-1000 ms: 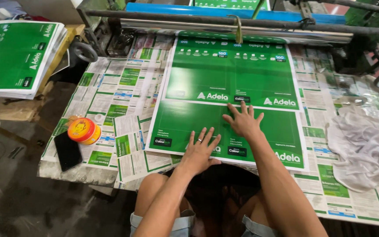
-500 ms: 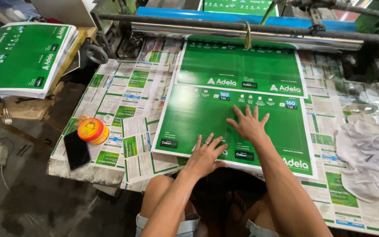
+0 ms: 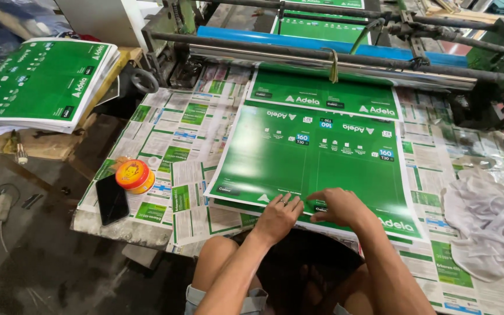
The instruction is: Placing printed sheets into an industrial processing machine one by one.
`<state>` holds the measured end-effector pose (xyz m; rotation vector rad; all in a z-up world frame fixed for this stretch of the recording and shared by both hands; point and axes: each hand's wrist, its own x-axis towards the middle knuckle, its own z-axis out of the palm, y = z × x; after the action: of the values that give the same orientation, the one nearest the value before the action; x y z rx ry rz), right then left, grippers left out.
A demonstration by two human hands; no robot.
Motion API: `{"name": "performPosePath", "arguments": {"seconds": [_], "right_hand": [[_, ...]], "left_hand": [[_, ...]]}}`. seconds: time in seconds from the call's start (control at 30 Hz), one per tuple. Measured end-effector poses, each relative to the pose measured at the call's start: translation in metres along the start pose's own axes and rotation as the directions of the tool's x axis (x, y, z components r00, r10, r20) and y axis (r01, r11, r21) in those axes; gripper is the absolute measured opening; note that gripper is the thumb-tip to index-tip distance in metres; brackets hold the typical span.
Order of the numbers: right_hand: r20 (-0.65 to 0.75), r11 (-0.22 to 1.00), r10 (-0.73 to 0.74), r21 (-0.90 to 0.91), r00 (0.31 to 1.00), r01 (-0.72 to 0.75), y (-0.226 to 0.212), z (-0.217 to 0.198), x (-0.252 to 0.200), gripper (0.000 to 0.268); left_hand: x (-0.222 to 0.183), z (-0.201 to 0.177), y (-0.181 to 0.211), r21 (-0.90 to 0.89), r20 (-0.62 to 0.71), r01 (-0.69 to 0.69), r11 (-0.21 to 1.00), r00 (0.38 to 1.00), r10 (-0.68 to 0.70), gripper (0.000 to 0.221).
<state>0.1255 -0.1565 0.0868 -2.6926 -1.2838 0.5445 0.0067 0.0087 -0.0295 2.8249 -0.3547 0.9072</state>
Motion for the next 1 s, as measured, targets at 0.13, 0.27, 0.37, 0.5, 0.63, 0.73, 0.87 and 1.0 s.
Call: {"name": "performPosePath", "arguments": {"seconds": [0.13,0.27,0.37,0.5,0.63,0.73,0.87,1.0], "right_hand": [[-0.001,0.999,-0.037,0.023,0.999,0.037,0.003,0.006,0.001,0.048],[-0.045,0.998,-0.064,0.006,0.997,0.064,0.003,0.01,0.006,0.026],[-0.098,0.995,-0.081,-0.066,0.992,0.075,-0.005,0.005,0.006,0.019],[-0.114,0.975,-0.219,0.017,0.969,0.222,0.003,-0.002,0.008,0.013],[-0.072,0.99,-0.141,-0.024,0.987,0.139,0.009,0.002,0.012,0.013],[-0.272,0.994,-0.07,-0.106,0.96,0.042,-0.016,-0.012,0.002,0.013],[-0.785,0.977,-0.178,-0.215,0.594,0.009,-0.046,-0.035,-0.021,0.007],[-0.871,0.975,-0.178,-0.221,0.458,-0.04,-0.045,-0.031,-0.02,0.004]], "left_hand": [[0.001,-0.001,0.0,-0.005,-0.06,-0.008,1.0,0.998,0.008,0.02],[0.005,-0.01,-0.002,-0.154,-0.008,0.08,0.985,0.997,-0.082,0.01],[0.007,-0.016,-0.001,-0.201,0.053,0.152,0.968,0.988,-0.144,0.013],[0.019,-0.053,0.008,-0.085,-0.116,0.063,0.994,0.991,-0.073,0.057],[0.008,-0.061,0.018,0.095,-0.161,0.011,0.995,0.987,0.004,0.061],[-0.011,-0.036,0.016,0.058,-0.058,-0.079,0.995,0.995,0.082,0.044],[-0.014,-0.017,0.01,-0.054,0.141,0.021,0.998,0.99,-0.013,0.044],[-0.019,0.002,0.005,-0.056,0.153,0.132,0.99,0.981,-0.122,0.054]]}}
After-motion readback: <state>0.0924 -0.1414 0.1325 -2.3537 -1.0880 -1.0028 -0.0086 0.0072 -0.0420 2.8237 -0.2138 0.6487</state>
